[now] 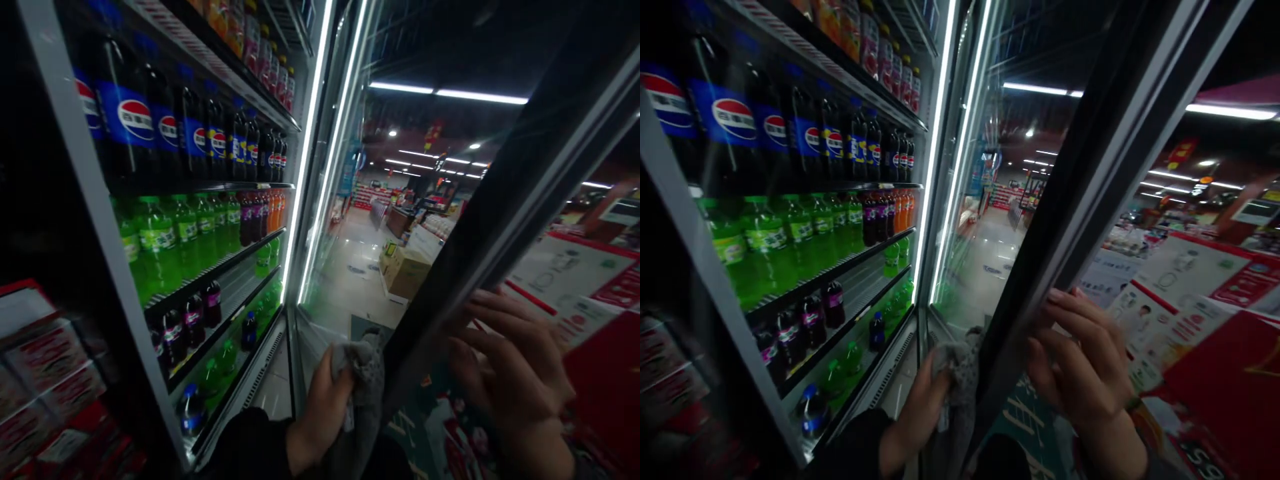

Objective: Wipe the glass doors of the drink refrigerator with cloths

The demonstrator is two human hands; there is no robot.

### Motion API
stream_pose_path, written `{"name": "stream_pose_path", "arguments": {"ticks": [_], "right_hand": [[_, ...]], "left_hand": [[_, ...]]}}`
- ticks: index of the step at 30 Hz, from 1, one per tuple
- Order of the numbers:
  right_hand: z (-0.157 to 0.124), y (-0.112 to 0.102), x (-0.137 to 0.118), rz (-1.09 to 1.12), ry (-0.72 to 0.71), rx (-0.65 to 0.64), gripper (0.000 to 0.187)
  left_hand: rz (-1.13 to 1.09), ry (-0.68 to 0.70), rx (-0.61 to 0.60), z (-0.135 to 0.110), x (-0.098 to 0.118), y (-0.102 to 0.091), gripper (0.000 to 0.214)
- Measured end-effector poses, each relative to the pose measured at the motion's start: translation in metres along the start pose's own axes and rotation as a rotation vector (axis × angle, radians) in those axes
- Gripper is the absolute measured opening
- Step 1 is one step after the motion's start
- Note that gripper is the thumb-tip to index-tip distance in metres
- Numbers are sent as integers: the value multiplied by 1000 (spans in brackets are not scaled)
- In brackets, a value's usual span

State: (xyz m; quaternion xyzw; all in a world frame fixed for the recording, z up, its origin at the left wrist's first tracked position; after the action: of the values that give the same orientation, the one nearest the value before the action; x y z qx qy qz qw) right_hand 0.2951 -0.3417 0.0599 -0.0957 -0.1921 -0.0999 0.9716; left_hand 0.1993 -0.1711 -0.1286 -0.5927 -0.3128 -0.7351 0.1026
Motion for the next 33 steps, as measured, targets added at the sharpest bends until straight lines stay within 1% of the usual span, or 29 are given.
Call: {"name": "stream_pose_path", "arguments": {"ticks": [2,4,5,7,9,12,16,17,19,22,25,28,30,31,33], "right_hand": [[-23,-1,4,-33,86,34,5],[-40,0,10,-4,174,81,5],[-46,1,15,25,227,120,6],[-55,3,25,73,308,215,8],[-59,5,36,84,347,272,11],[-64,8,49,55,364,300,15],[-73,7,63,36,403,326,14],[-75,6,66,36,410,336,13],[-77,5,69,38,417,344,11],[-77,5,71,25,403,319,9],[-78,4,68,10,370,298,8],[-83,5,64,29,362,280,9],[-87,7,61,41,367,266,11],[-89,9,59,44,371,256,13],[-93,12,55,61,385,248,20]], "left_hand": [[41,93,-90,16,12,15,71],[80,197,-152,30,25,31,56],[99,246,-157,36,32,39,49],[137,333,-127,48,45,54,34],[175,432,-83,60,58,70,24],[217,629,-20,77,80,96,25],[339,1009,44,96,108,132,35],[377,1084,60,100,113,141,38],[426,1159,97,108,118,158,42],[391,1168,114,112,117,178,46],[294,1127,69,106,109,186,49],[283,1100,-33,97,100,182,53],[350,1143,-102,94,97,175,65],[386,1187,-119,94,97,172,69],[420,1301,-126,96,99,166,71]]}}
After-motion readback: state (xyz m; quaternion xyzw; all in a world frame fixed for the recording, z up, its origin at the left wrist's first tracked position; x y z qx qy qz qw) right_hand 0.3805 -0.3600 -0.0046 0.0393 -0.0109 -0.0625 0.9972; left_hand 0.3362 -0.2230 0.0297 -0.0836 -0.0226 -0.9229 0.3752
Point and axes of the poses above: each hand's wrist, its own z-axis towards the middle knuckle, its own y-axis out of the palm, x = y × z, the point moved 4 cm from there along z, towards the middle knuckle, and after that the axes turned 1 degree about x, right-handed, at the moved point
